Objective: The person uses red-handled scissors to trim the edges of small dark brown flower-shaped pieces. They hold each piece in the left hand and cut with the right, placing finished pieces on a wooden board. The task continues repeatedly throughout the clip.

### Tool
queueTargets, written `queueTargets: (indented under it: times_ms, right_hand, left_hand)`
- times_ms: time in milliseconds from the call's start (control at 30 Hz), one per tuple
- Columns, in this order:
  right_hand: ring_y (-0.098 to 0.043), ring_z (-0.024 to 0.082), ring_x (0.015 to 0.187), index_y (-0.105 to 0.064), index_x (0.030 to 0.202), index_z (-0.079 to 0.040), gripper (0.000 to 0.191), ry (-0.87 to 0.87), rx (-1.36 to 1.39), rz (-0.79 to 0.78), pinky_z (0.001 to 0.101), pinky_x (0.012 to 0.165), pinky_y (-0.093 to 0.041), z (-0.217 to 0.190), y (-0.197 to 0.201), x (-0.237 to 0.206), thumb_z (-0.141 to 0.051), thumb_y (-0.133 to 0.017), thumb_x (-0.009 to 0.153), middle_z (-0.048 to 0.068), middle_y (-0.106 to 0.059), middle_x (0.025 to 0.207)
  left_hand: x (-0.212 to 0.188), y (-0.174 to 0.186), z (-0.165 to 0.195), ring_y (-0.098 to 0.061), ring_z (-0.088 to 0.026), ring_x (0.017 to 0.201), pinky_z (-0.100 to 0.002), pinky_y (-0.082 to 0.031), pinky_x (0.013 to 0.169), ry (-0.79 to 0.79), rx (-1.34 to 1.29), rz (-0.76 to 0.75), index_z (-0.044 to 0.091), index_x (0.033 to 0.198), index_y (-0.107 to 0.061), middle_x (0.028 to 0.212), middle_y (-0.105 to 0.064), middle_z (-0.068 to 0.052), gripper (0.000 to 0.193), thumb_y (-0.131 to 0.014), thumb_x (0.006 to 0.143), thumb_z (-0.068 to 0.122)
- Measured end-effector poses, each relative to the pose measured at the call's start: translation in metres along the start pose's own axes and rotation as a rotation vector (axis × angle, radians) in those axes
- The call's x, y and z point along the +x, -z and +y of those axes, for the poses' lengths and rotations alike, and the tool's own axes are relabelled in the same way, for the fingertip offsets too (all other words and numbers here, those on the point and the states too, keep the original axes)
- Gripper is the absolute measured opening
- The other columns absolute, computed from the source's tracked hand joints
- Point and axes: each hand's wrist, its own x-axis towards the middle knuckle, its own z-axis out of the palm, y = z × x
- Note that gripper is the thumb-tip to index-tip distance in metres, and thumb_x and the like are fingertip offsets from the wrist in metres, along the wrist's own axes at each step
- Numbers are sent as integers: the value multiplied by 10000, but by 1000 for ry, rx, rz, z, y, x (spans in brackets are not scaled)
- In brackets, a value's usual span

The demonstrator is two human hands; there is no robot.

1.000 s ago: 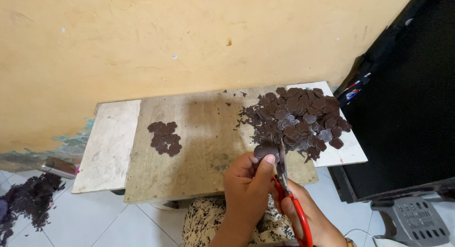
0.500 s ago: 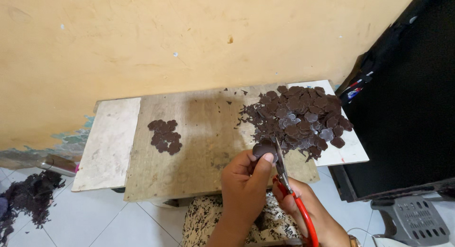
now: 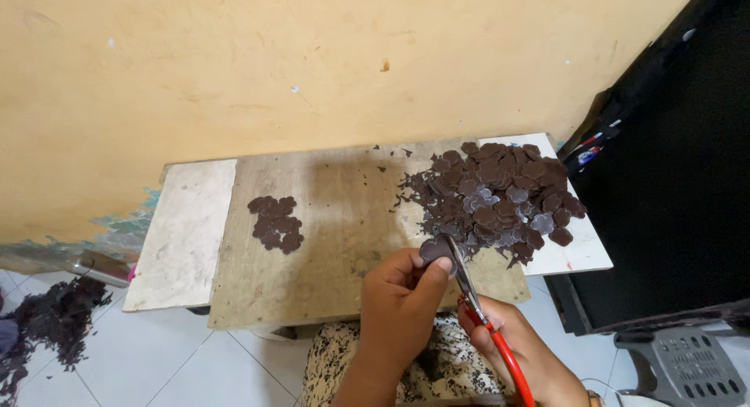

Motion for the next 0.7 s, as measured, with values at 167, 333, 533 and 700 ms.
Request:
queueTargets:
  times_ms: [167,333,533,700]
  right_hand:
    - [-391,124,642,-520,840,-64,710,-31,5,-7,294,544,-353,0,0,-1,-773,-486,871,-15,-422,697]
    - [-421,120,678,-534,918,-57,656,70,-35,-42,284,578,-391,1,2,0,-713,-550,904,-19,-440,741]
    - [-376,124,653,-558,917,-45,668,40,12,-29,285,560,-340,4,1,0,-711,-504,909,-19,-397,717]
    - [-389,118,651,-552,884,-43,693,60,-15,-29,281,561,-349,6,6,0,-731,-481,917,-22,-417,695]
  left_hand:
    - [0,-1,8,-519,-26,634,-213,-415,554,-26,91,16,-11,895,-719,723,-639,29,114,-735,927,97]
    - [-6,-2,21,-582,-24,628,-213,-477,557,-115,309,2,20,901,-745,745,-666,37,99,-735,882,117]
    - [-5,-2,21,-571,-22,618,-215,-470,552,-58,237,20,4,869,-728,694,-663,29,103,-739,884,106]
    - [-2,-2,8,-526,-19,608,-217,-424,534,-29,128,4,-4,836,-696,680,-627,36,123,-745,902,89]
